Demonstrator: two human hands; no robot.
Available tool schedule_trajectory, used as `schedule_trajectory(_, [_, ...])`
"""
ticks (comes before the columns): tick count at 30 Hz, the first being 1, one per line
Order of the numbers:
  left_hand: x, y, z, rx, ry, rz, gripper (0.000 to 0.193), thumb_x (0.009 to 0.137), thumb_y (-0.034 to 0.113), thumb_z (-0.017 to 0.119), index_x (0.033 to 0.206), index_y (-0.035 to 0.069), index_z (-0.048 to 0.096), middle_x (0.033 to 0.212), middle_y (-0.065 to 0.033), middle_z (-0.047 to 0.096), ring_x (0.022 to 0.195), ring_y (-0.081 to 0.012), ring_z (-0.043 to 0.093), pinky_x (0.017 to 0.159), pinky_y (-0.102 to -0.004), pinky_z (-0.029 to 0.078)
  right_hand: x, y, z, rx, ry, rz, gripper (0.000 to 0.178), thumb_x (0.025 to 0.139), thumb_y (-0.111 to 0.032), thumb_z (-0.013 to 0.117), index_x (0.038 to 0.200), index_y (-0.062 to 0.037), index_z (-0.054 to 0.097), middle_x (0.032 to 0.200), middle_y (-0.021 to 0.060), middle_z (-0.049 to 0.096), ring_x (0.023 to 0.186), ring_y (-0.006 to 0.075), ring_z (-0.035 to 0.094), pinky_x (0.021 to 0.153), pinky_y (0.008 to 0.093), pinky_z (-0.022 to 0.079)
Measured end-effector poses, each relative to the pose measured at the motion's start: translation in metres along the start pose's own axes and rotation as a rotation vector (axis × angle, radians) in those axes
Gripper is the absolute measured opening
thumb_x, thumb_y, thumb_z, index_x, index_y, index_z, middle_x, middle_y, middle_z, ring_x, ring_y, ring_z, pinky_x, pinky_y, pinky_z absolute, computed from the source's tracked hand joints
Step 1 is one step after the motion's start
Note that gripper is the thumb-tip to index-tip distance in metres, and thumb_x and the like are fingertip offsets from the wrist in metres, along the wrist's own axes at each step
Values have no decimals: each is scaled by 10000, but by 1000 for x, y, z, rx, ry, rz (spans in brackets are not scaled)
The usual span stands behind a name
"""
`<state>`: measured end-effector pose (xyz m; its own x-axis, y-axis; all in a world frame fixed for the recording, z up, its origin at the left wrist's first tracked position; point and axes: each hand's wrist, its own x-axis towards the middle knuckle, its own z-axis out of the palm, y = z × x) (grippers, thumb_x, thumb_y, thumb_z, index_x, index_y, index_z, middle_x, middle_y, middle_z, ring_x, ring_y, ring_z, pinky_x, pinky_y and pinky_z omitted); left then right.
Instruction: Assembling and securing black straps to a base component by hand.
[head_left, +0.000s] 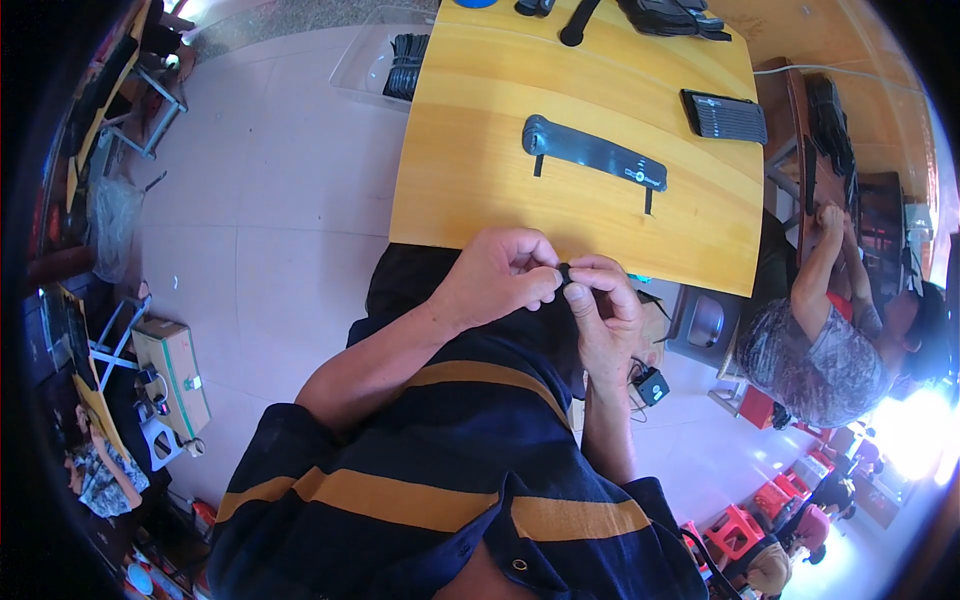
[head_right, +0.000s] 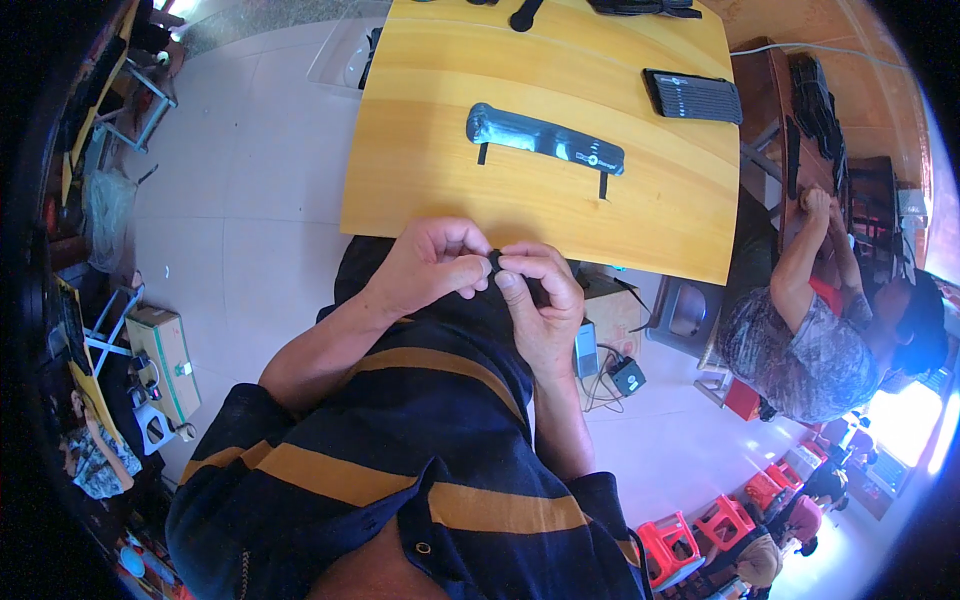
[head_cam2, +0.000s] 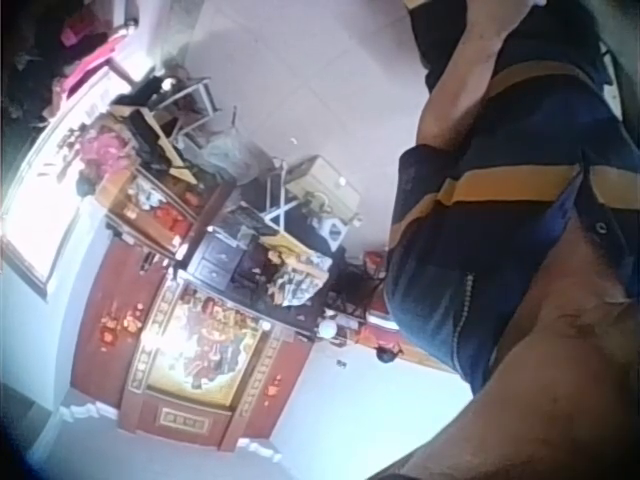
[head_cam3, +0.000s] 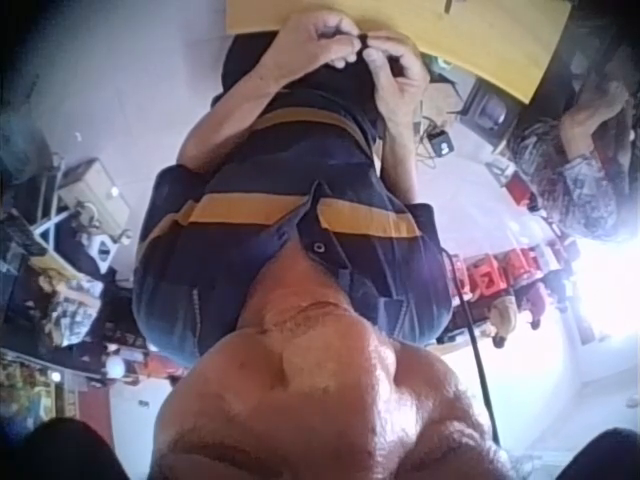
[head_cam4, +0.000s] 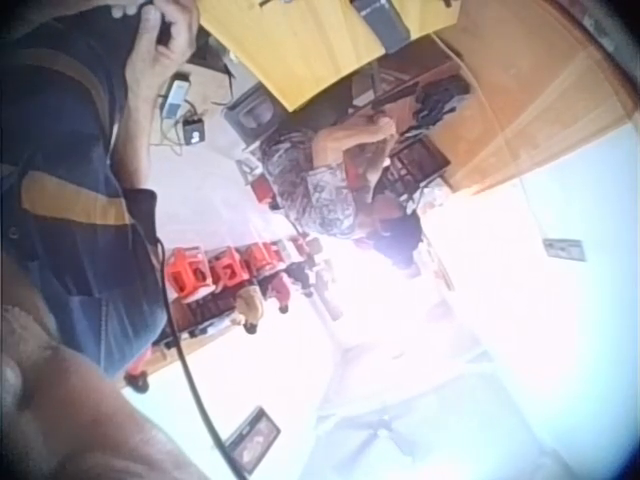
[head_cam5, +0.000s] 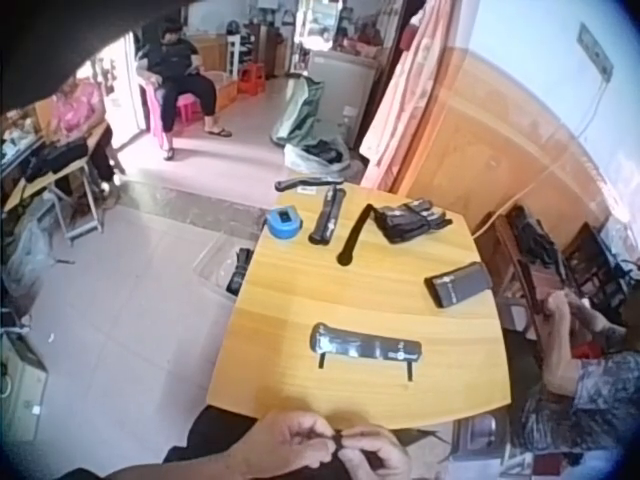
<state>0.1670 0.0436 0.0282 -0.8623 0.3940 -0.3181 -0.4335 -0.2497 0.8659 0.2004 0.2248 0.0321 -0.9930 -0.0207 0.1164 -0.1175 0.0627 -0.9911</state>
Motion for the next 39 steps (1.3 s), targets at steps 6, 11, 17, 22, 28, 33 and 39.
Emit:
schedule_trajectory(6, [2,2,1,-22,-36,-25,77,881,56,676,894,-15,648,745,-57,674,638,-86,634,571,-239,516,-1,2,-3,-34,6,-15,136,885,28,727,1014,-17,727,1094,127,686,1028,195,647,907,304,499])
schedule_trajectory(11, [4,3,2,-70,-58,-58,68,884,64,660,878,-2,643,732,-50,663,631,-86,632,571,-236,518,-1,1,-4,-23,17,-13,139,883,26,731,1015,-16,731,1092,126,690,1026,196,651,906,305,501])
schedule_trajectory(17, [5,2,0,-124,-94,-56,76,892,76,635,871,4,642,725,-56,664,616,-92,627,566,-234,513,0,1,-5,-47,19,-11,140,874,33,735,1007,-11,732,1069,128,702,1014,203,662,900,310,506])
schedule_trajectory(22, [2,5,-1,-80,-82,-55,84,889,75,618,866,0,648,717,-61,664,604,-94,622,556,-236,508,2,0,-5,-105,-27,-75,172,846,43,752,1005,-20,732,1019,133,717,976,221,681,876,319,521])
schedule_trajectory(28, [5,6,-6,-87,-121,-84,57,847,45,615,849,-6,641,703,-61,646,590,-99,602,534,-239,479,3,-3,-6,-158,-55,-90,167,842,41,760,995,-24,735,1009,128,721,948,213,686,854,316,525])
schedule_trajectory(33, [9,4,-8,-129,-182,-88,47,831,11,593,871,14,618,687,-29,629,582,-76,584,537,-247,473,3,-5,-4,-157,-39,-106,163,842,41,762,990,-23,736,1004,130,720,943,211,687,842,307,528])
schedule_trajectory(39, [10,1,-4,-320,-148,-127,54,819,2,596,862,13,628,661,-18,611,556,-76,570,526,-237,463,5,-4,-2,-165,-10,-131,155,847,36,763,988,-21,737,1005,133,721,943,214,692,839,307,534])
